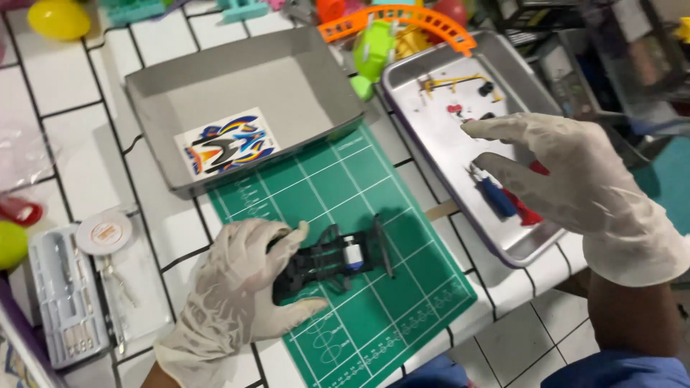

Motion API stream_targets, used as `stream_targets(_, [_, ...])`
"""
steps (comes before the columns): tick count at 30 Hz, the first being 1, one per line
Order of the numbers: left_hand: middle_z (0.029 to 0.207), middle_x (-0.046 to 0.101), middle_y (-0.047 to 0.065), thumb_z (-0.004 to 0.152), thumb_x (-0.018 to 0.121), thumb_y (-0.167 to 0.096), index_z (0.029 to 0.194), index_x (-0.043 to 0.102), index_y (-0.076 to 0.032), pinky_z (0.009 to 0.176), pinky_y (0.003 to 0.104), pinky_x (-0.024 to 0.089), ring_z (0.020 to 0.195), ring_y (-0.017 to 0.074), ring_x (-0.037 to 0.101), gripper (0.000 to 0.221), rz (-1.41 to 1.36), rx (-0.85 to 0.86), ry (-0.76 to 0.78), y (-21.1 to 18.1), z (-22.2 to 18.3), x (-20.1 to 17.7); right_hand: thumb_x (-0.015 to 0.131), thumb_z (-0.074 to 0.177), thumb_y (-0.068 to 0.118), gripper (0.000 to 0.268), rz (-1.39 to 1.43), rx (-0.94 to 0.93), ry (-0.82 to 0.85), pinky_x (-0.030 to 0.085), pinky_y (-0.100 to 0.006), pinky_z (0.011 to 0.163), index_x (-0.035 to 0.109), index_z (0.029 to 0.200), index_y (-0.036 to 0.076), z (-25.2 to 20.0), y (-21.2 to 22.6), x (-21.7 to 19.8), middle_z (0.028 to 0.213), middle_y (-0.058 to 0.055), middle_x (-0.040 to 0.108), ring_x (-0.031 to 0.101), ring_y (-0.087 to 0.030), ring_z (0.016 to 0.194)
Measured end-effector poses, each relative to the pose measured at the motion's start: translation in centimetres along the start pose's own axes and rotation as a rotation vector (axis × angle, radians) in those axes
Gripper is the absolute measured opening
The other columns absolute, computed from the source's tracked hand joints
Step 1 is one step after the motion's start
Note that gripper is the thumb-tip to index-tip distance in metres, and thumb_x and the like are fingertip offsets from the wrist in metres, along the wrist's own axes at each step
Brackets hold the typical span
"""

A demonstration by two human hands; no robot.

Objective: Assembling a mini 4WD toy car by installing internal components like the motor and gears into the chassis and then attaching the red body shell.

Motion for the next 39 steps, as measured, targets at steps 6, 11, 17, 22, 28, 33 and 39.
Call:
stream_targets(6, [0.101,0.068,0.004,0.065,0.064,-0.092,0.128,0.069,-0.019,0.085,0.043,0.051,0.094,0.0278,0.066,0.097,0.369,-0.125,-0.154,-2.5,0.3,-4.4,0.062,0.092,0.028,0.04,-0.418,0.535,0.145,0.053,-0.041,0.096,0.072,0.13,0.018,-5.7,-15.2,-1.8,0.122,-0.011,0.075,0.073,-0.032,0.105])
stream_targets(11, [0.099,0.07,0.005,0.072,0.031,-0.103,0.14,0.061,-0.008,0.074,0.035,0.05,0.083,0.0205,0.066,0.121,0.594,-0.269,-0.036,-6.1,0.1,-4.6,0.071,0.094,0.024,0.023,-0.353,0.65,0.285,0.058,-0.035,0.092,0.081,0.111,0.013,-6.1,-17.0,0.0,0.112,-0.007,0.079,0.075,-0.025,0.099])
stream_targets(17, [0.09,0.069,0.001,0.079,0.048,-0.096,0.137,0.06,-0.011,0.074,0.035,0.056,0.08,0.0182,0.068,0.104,0.596,-0.207,0.011,-11.1,-1.9,-3.0,0.076,0.091,0.02,0.018,-0.361,0.581,0.26,0.063,-0.038,0.084,0.083,0.101,0.007,-5.5,-17.6,1.5,0.102,-0.016,0.076,0.073,-0.03,0.09])
stream_targets(22, [0.102,0.071,-0.004,0.081,0.044,-0.088,0.142,0.059,-0.022,0.079,0.034,0.057,0.088,0.0164,0.069,0.091,0.548,-0.37,0.019,-10.6,-2.5,-4.6,0.071,0.091,0.03,0.025,-0.399,0.452,0.304,0.058,-0.045,0.079,0.076,0.086,0.005,-5.3,-19.6,2.0,0.098,-0.016,0.071,0.068,-0.034,0.093])
stream_targets(28, [0.105,0.073,0.001,0.088,0.051,-0.078,0.136,0.059,-0.016,0.084,0.041,0.054,0.096,0.0225,0.07,0.079,0.397,-0.306,0.044,-15.0,4.2,-6.9,0.071,0.093,0.003,0.007,0.108,0.546,-0.099,0.066,-0.031,0.075,0.071,0.101,0.003,-7.3,-20.3,-4.3,0.094,-0.012,0.076,0.074,-0.021,0.079])
stream_targets(33, [0.07,0.062,-0.002,0.096,0.063,-0.066,0.105,0.066,-0.013,0.064,0.037,0.047,0.059,0.0175,0.059,0.054,0.346,0.006,-0.013,-18.6,13.9,-3.3,0.071,0.088,-0.007,0.02,0.306,0.463,-0.258,0.065,-0.025,0.083,0.068,0.105,0.003,-8.1,-24.2,-3.5,0.099,-0.011,0.073,0.072,-0.019,0.088])
stream_targets(39, [0.092,0.068,0.003,0.098,0.061,-0.038,0.113,0.071,-0.023,0.085,0.04,0.058,0.097,0.0265,0.071,0.024,-0.037,-0.07,0.251,-17.1,25.6,5.7,0.072,0.091,0.004,0.036,0.386,0.486,-0.365,0.062,-0.03,0.065,0.067,0.125,0.014,-8.9,-23.9,-4.4,0.101,-0.01,0.075,0.075,-0.017,0.076])
Point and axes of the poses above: each hand's wrist, its own z-axis towards the middle knuckle, its own x-axis out of the palm, y = z × x, the point moved 10 cm from there along z, towards the middle knuckle
